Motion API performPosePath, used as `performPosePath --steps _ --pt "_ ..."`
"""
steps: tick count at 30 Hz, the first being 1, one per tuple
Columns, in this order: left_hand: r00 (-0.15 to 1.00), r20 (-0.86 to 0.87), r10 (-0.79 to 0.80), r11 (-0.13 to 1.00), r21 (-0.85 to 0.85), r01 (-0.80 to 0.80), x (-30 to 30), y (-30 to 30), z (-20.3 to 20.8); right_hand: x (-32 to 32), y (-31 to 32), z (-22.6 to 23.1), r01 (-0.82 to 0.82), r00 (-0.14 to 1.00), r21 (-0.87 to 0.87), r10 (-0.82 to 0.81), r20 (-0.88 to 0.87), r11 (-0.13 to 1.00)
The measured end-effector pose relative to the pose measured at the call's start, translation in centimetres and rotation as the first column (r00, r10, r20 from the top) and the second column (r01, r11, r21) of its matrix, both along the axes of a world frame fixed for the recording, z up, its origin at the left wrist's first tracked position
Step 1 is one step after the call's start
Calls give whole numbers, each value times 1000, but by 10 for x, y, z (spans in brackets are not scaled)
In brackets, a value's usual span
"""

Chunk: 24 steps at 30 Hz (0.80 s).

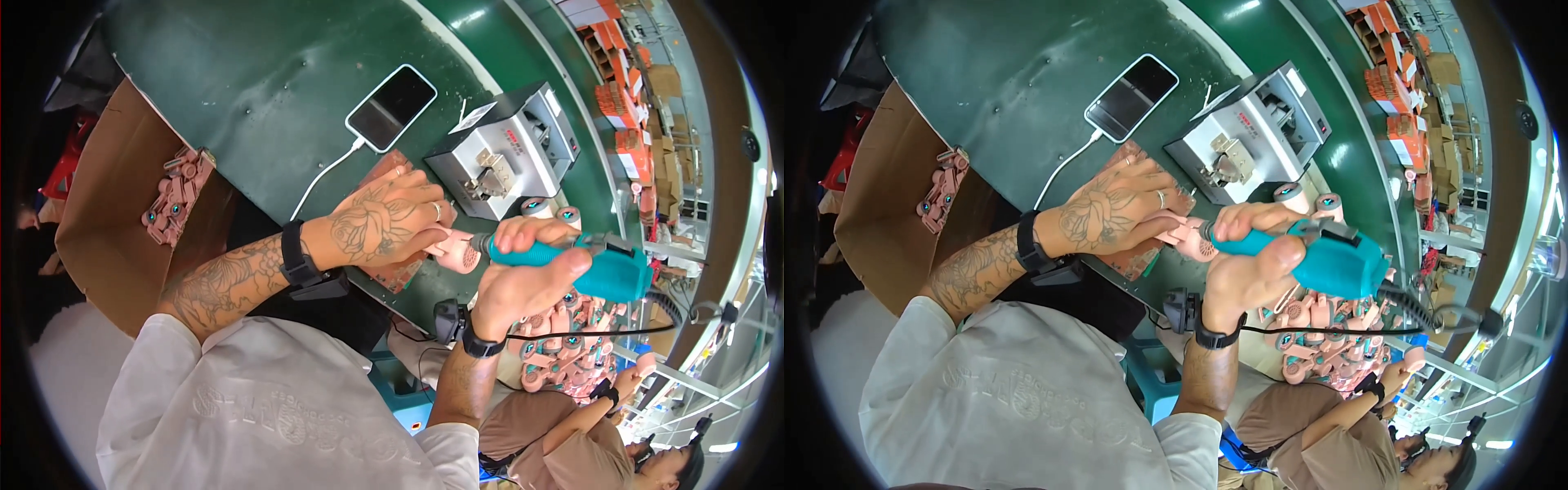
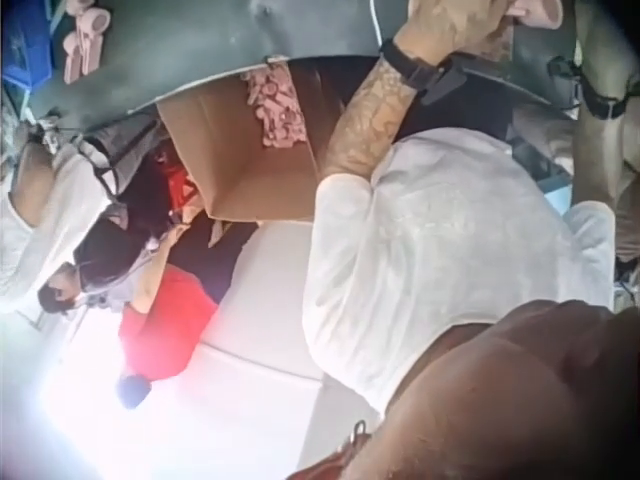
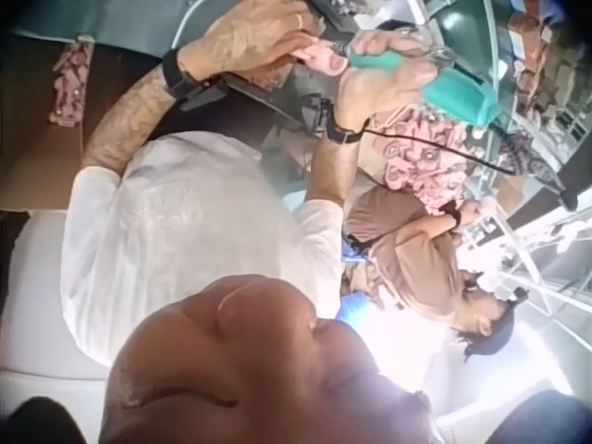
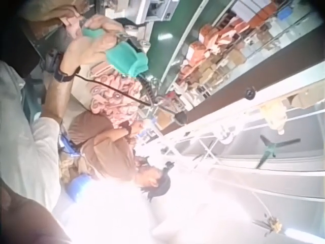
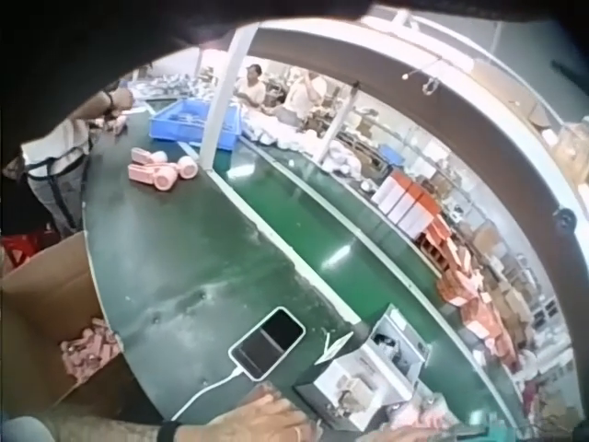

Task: Assembling small handheld fans on a production line using an electric screwdriver.

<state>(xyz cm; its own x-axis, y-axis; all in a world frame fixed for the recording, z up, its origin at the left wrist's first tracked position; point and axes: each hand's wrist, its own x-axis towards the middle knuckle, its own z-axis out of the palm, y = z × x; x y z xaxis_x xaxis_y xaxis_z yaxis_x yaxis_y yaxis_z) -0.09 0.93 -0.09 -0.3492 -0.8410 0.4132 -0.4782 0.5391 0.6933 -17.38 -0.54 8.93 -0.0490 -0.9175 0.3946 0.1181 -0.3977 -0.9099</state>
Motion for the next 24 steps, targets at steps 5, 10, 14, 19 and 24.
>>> performPosePath --steps 5,10,14,19,24 --pt "1000 13 14 1000 -19 -13 -1 1 -4 5 19 -7 84 996 20 -83 -31 996" --pt "999 43 -19 997 70 16 1 3 5 -1 22 -18 41 999 64 -43 30 997" --pt "1000 30 -1 999 54 0 0 1 2 0 22 -28 34 999 65 -35 21 997" --pt "1000 -18 6 1000 -4 -6 1 -2 2 0 22 -33 -101 969 20 94 227 995" --pt "999 50 -8 976 -215 19 4 3 6 -23 30 -65 86 913 313 -201 354 946"
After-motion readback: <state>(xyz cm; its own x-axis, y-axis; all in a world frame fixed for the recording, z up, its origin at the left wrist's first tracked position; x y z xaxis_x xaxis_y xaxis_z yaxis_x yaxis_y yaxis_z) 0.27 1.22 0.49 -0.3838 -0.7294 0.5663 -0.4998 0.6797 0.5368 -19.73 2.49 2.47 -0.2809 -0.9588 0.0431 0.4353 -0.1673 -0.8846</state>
